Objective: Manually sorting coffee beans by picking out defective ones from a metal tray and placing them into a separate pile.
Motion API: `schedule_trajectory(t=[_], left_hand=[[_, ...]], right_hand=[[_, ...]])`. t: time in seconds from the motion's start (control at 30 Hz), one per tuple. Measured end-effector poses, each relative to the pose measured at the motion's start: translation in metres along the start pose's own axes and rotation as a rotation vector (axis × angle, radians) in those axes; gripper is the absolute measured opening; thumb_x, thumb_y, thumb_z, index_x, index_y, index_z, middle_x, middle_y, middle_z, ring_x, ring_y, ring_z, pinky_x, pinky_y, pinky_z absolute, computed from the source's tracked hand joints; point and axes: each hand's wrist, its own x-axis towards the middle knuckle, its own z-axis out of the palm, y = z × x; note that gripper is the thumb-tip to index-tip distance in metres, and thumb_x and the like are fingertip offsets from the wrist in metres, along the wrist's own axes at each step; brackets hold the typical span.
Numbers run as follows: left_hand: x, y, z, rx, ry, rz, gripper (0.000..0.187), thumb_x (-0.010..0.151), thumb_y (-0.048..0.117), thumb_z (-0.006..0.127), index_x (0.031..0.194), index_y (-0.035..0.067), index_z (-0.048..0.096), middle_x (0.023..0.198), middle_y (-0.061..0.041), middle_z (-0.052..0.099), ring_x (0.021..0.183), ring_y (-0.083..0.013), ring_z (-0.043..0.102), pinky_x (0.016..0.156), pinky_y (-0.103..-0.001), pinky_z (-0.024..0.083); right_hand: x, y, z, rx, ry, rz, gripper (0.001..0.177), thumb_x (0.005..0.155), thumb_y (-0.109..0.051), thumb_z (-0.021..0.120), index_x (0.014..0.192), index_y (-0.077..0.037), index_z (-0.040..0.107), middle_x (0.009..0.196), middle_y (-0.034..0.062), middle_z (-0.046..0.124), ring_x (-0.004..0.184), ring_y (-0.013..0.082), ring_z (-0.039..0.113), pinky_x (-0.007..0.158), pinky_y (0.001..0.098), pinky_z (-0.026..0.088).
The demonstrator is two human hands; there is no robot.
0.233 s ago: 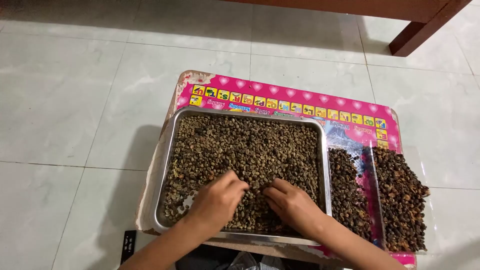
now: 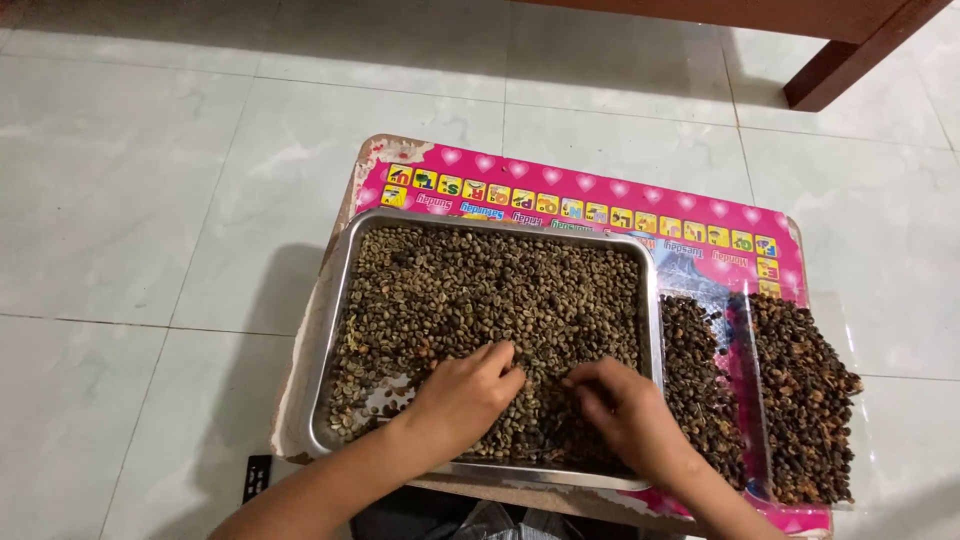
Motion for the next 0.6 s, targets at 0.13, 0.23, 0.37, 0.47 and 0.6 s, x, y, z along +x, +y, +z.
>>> schedule_trajectory(t=[0.13, 0.23, 0.37, 0.47, 0.6], left_hand=[[-0.002, 0.000, 0.004, 0.041, -0.064, 0.001, 0.015, 0.075, -0.016, 0.065, 0.084, -0.004, 0.066, 0.095, -0.020, 0.061, 0.066, -0.0212, 0.061, 0.042, -0.019, 0.054], [-0.007, -0.003, -0.006, -0.129, 0.024, -0.186, 0.015, 0.083, -0.008, 0.065, 0.092, 0.004, 0.065, 0.090, -0.008, 0.061, 0.060, -0.0140, 0.056, 0.044, -0.017, 0.051], [-0.011, 0.002, -0.050, -0.457, 0.308, -0.349, 0.016, 0.083, -0.007, 0.065, 0.084, 0.008, 0.060, 0.075, -0.002, 0.063, 0.055, -0.0102, 0.059, 0.041, -0.016, 0.052], [-0.050, 0.039, -0.115, -0.738, 0.788, -0.410, 0.021, 0.085, 0.002, 0.069, 0.105, 0.006, 0.066, 0.103, -0.009, 0.070, 0.070, -0.0088, 0.062, 0.058, -0.017, 0.057], [-0.086, 0.064, -0.143, -0.814, 0.752, -0.441, 0.020, 0.085, 0.001, 0.067, 0.105, 0.005, 0.066, 0.101, -0.010, 0.070, 0.069, -0.0092, 0.062, 0.057, -0.018, 0.057]], right_hand=[[0.011, -0.001, -0.019, 0.585, -0.069, 0.446, 0.026, 0.090, 0.004, 0.060, 0.108, 0.000, 0.078, 0.078, 0.0125, 0.076, 0.062, 0.0194, 0.065, 0.057, 0.0288, 0.056], [0.027, -0.009, -0.025, 0.799, -0.106, 0.513, 0.024, 0.093, 0.001, 0.060, 0.112, 0.004, 0.074, 0.077, 0.0149, 0.070, 0.065, 0.0237, 0.066, 0.067, 0.0377, 0.060], [0.040, -0.019, -0.018, 0.501, -0.156, 0.439, 0.020, 0.093, -0.008, 0.070, 0.111, -0.004, 0.076, 0.075, 0.0051, 0.065, 0.057, 0.0124, 0.054, 0.048, 0.0238, 0.043], [-0.002, -0.058, -0.076, 0.400, 0.299, 0.473, 0.031, 0.084, -0.008, 0.071, 0.114, -0.014, 0.080, 0.072, 0.0078, 0.071, 0.053, 0.0159, 0.048, 0.046, 0.0286, 0.037], [-0.057, -0.091, -0.127, 0.371, 0.274, 0.477, 0.029, 0.084, -0.008, 0.071, 0.112, -0.013, 0.079, 0.073, 0.0079, 0.072, 0.054, 0.0159, 0.050, 0.047, 0.0281, 0.039]])
